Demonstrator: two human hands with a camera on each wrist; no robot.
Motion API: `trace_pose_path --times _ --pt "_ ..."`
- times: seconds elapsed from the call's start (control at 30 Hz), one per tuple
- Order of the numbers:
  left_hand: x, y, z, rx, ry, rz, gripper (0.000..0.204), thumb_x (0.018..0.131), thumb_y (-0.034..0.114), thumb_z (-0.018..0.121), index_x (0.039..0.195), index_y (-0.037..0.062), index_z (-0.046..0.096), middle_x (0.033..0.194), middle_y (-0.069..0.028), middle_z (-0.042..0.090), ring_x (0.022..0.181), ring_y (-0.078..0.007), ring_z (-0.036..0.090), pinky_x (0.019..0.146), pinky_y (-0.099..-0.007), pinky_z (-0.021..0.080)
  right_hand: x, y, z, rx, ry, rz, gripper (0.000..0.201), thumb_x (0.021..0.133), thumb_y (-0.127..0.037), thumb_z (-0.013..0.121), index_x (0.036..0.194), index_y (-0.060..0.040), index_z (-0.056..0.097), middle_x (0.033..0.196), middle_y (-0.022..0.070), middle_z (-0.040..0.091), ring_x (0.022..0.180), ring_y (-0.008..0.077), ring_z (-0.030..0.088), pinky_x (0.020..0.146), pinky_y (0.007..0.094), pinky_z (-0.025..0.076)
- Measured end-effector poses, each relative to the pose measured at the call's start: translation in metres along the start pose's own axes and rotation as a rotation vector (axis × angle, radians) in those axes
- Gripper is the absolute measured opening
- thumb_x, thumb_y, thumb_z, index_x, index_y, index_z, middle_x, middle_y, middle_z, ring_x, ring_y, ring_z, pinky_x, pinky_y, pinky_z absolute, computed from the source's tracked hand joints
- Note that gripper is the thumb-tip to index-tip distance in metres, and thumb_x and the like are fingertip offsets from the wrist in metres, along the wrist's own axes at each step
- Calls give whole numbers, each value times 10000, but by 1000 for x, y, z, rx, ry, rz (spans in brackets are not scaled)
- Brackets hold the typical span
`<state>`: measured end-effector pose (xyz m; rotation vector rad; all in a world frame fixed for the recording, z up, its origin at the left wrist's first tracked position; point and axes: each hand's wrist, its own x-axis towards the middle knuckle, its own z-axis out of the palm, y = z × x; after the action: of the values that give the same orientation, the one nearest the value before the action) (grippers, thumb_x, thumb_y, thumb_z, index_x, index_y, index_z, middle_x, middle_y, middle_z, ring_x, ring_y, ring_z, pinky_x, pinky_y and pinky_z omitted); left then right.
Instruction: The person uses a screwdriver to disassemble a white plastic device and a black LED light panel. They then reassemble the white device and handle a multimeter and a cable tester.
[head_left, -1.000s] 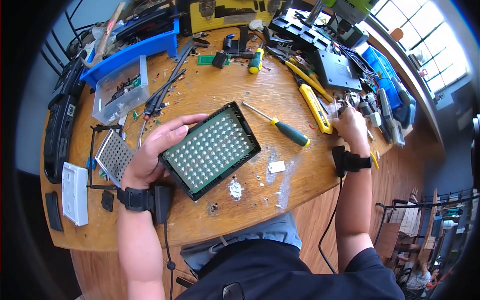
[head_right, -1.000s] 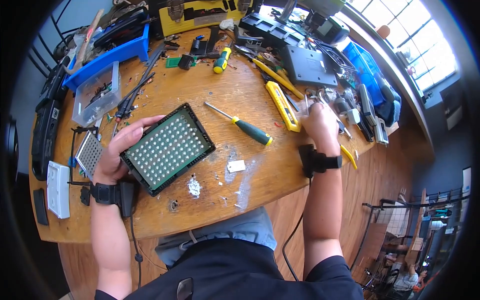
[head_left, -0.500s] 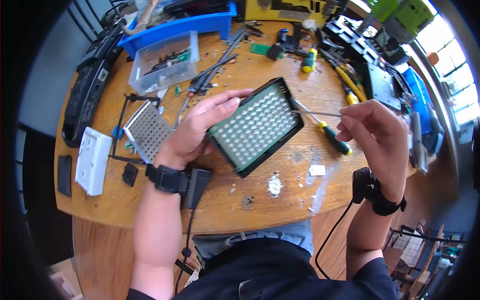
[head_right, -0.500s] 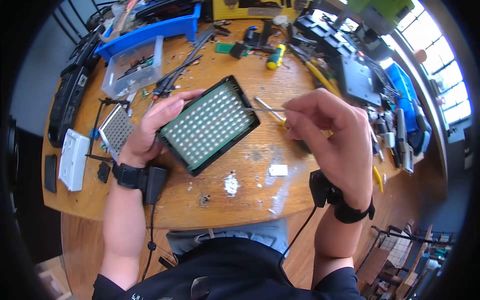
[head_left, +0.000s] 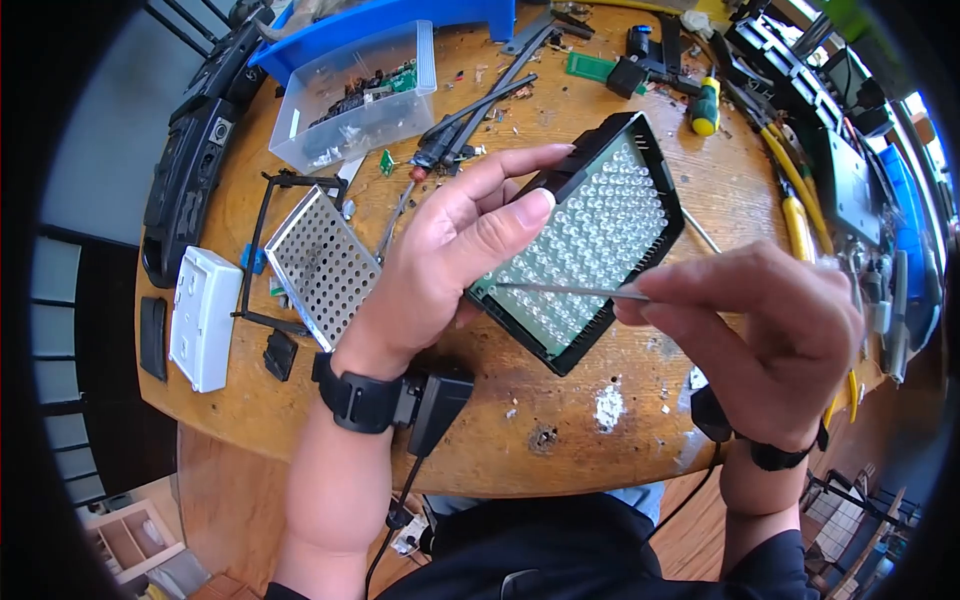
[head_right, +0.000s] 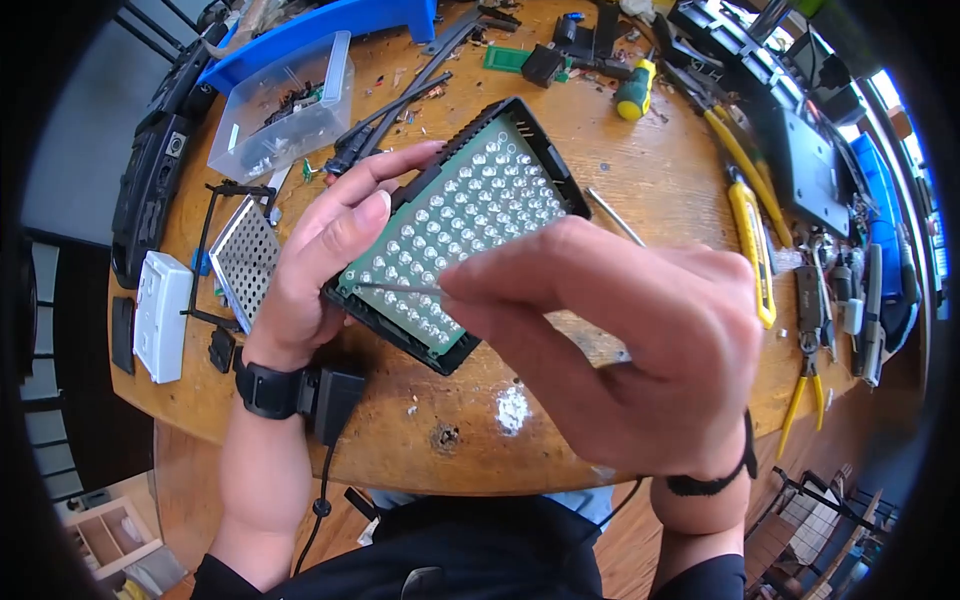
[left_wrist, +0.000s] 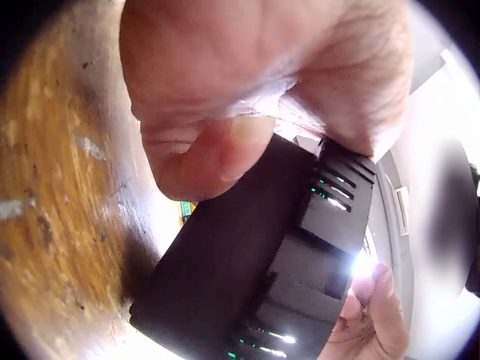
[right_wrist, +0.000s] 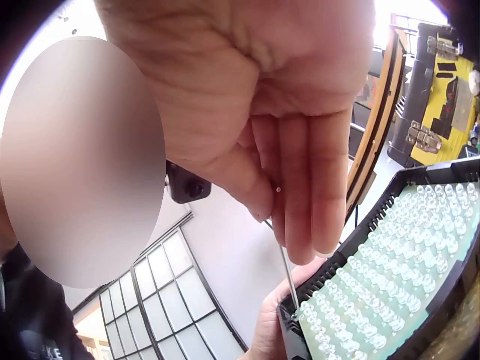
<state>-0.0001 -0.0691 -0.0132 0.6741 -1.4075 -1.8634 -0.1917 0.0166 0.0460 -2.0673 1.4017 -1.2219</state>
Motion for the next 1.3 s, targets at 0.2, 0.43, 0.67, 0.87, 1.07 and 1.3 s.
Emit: trace_pose_path --times 0.2,0.43,0.67,0.87,1.07,1.3 --pt "0 -2 3 62 36 57 485 934 285 584 1307 -10 486 1007 -65 612 905 -79 544 781 -212 416 -2 5 0 53 -27 23 107 710 129 664 775 51 629 727 160 697 675 247 714 602 292 578" --pt "0 3 0 221 -3 -8 686 890 411 551 1365 -57 394 1079 -106 613 981 -134 593 875 -228 436 -3 6 0 94 -45 -10 84 733 123 643 787 60 630 729 168 695 676 259 714 613 309 585" --pt "0 3 2 188 2 9 694 890 419 549 1365 -61 390 1076 -110 612 976 -135 594 876 -225 438 -4 3 2 56 -58 -1 89 733 111 662 801 65 629 733 170 695 657 251 710 603 311 584" --pt "0 2 2 180 0 12 695 890 420 549 1366 -61 389 1151 -141 591 1036 -157 586 907 -248 435 -4 5 -1 35 -43 -26 86 728 108 671 789 60 633 735 170 697 658 243 710 596 293 579" --pt "0 -3 1 83 29 66 521 928 305 587 1314 -25 473 972 -61 604 852 -70 530 740 -201 403 -4 0 1 -15 -56 0 83 736 81 695 794 49 646 730 158 701 662 226 711 596 281 573" --pt "1 -3 6 55 53 66 534 923 310 591 1313 -33 469 980 -71 602 872 -77 539 750 -205 405 -4 -1 2 -114 -5 2 109 702 36 748 787 16 683 719 100 712 643 173 699 582 236 537"
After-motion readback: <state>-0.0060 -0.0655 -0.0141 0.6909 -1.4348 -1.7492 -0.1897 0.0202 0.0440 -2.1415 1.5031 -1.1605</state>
